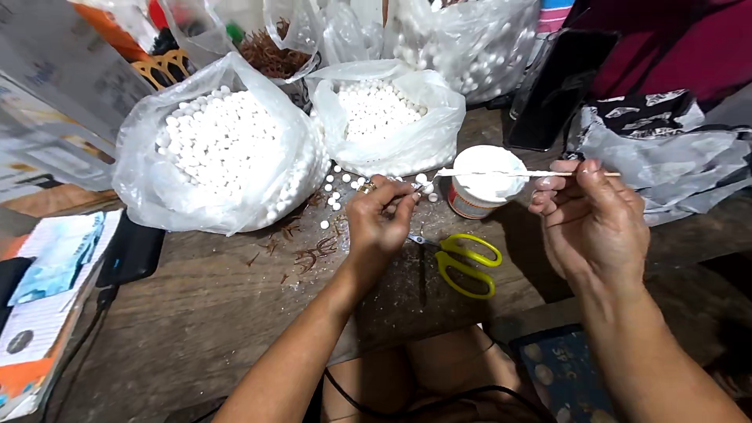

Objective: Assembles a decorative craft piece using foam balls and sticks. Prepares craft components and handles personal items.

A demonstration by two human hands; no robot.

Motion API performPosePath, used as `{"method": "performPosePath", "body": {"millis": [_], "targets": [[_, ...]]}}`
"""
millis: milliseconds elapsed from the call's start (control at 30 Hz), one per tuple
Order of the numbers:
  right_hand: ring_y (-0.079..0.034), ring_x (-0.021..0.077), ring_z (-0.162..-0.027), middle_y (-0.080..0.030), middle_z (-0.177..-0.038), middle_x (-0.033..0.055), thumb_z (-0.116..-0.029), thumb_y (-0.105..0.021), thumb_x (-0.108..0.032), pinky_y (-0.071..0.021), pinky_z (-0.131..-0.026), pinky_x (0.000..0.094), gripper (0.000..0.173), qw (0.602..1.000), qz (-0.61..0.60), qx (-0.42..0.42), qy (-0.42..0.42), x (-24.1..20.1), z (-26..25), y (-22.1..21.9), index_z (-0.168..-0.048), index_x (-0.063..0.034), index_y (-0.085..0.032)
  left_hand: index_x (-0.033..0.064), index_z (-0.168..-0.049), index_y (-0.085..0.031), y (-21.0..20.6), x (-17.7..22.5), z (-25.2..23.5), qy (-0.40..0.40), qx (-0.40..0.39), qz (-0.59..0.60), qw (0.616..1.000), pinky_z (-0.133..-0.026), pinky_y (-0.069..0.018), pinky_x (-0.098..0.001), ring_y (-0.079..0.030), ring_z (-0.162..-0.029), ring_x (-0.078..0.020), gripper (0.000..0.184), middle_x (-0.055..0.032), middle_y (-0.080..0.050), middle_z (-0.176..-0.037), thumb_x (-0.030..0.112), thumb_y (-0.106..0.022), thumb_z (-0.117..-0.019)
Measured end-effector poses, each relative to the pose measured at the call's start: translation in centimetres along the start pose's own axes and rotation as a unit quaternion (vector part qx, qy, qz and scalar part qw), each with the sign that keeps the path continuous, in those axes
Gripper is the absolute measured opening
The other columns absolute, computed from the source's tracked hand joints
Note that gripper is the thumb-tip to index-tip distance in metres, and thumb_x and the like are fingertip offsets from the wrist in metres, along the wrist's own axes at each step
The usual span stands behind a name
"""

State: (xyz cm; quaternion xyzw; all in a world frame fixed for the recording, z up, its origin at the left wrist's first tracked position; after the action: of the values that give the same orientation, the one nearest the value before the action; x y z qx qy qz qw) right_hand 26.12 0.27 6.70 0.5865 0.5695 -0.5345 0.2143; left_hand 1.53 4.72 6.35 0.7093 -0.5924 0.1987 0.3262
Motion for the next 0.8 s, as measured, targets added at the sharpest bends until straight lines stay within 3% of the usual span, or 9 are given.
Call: {"method": "performPosePath", "body": {"millis": [133,300,433,567,800], "targets": [[-0.071,0.0033,-0.069,-0.075,-0.080,-0.0074,-0.1089,-0.030,-0.010,-0.0609,-0.068,0.0201,0.043,0.997,0.017,0.011,0.069,-1.7,0.2,1.6,-0.097,-0.0156,-0.071,-0.0070,-0.088,-0.074,-2.5,2.6,-2.9,-0.097,-0.039,-0.099,0.990,-0.070,-0.0489,-0.0151,-0.060,-0.075,-0.0090,0.009,-0.0143,-0.065,-0.082,-0.003,-0.066,-0.0883],[-0.071,0.0036,-0.070,-0.075,-0.080,-0.0093,-0.1084,-0.033,-0.009,-0.0615,-0.068,0.0220,0.039,0.990,0.054,0.036,0.126,-2.0,-0.5,3.8,-0.098,-0.0166,-0.070,-0.0064,-0.090,-0.075,-5.4,4.1,-5.1,-0.214,-0.085,-0.182,0.956,-0.069,-0.0540,-0.0286,-0.067,-0.075,-0.0246,0.009,-0.0207,-0.068,-0.085,-0.006,-0.066,-0.0857],[-0.072,0.0032,-0.075,-0.075,-0.085,-0.0114,-0.1073,-0.039,-0.009,-0.0621,-0.072,0.0229,0.033,0.979,0.105,0.004,0.174,-2.3,-1.6,4.5,-0.101,-0.0161,-0.070,-0.0082,-0.093,-0.073,-7.3,4.0,-6.1,-0.260,-0.154,-0.224,0.926,-0.063,-0.0559,-0.0384,-0.068,-0.072,-0.0327,0.011,-0.0243,-0.067,-0.088,-0.007,-0.068,-0.0837],[-0.071,0.0010,-0.079,-0.074,-0.091,-0.0148,-0.1073,-0.045,-0.013,-0.0616,-0.074,0.0213,0.027,0.961,0.141,-0.027,0.236,-3.6,-2.1,4.5,-0.101,-0.0194,-0.071,-0.0084,-0.092,-0.072,-8.7,3.6,-6.1,-0.297,-0.205,-0.253,0.898,-0.058,-0.0552,-0.0410,-0.069,-0.070,-0.0352,0.012,-0.0257,-0.067,-0.090,-0.008,-0.067,-0.0813],[-0.070,0.0006,-0.076,-0.073,-0.089,-0.0136,-0.1054,-0.048,-0.010,-0.0611,-0.072,0.0204,0.025,0.958,0.146,-0.058,0.239,-3.5,-3.0,3.7,-0.098,-0.0148,-0.071,-0.0082,-0.092,-0.072,-9.9,3.9,-5.8,-0.330,-0.233,-0.268,0.875,-0.061,-0.0562,-0.0384,-0.071,-0.075,-0.0349,0.011,-0.0252,-0.069,-0.091,-0.009,-0.062,-0.0864]]}}
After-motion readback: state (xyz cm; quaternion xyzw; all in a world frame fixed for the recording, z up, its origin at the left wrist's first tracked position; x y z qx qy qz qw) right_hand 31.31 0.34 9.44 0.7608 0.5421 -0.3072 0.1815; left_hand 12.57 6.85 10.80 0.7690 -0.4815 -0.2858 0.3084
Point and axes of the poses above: each hand's wrist, its own z-axis away from the middle knuckle, its own y-axis out of the back of the hand, x = y × z, the point moved 7 cm from there along -z, towards the middle knuckle
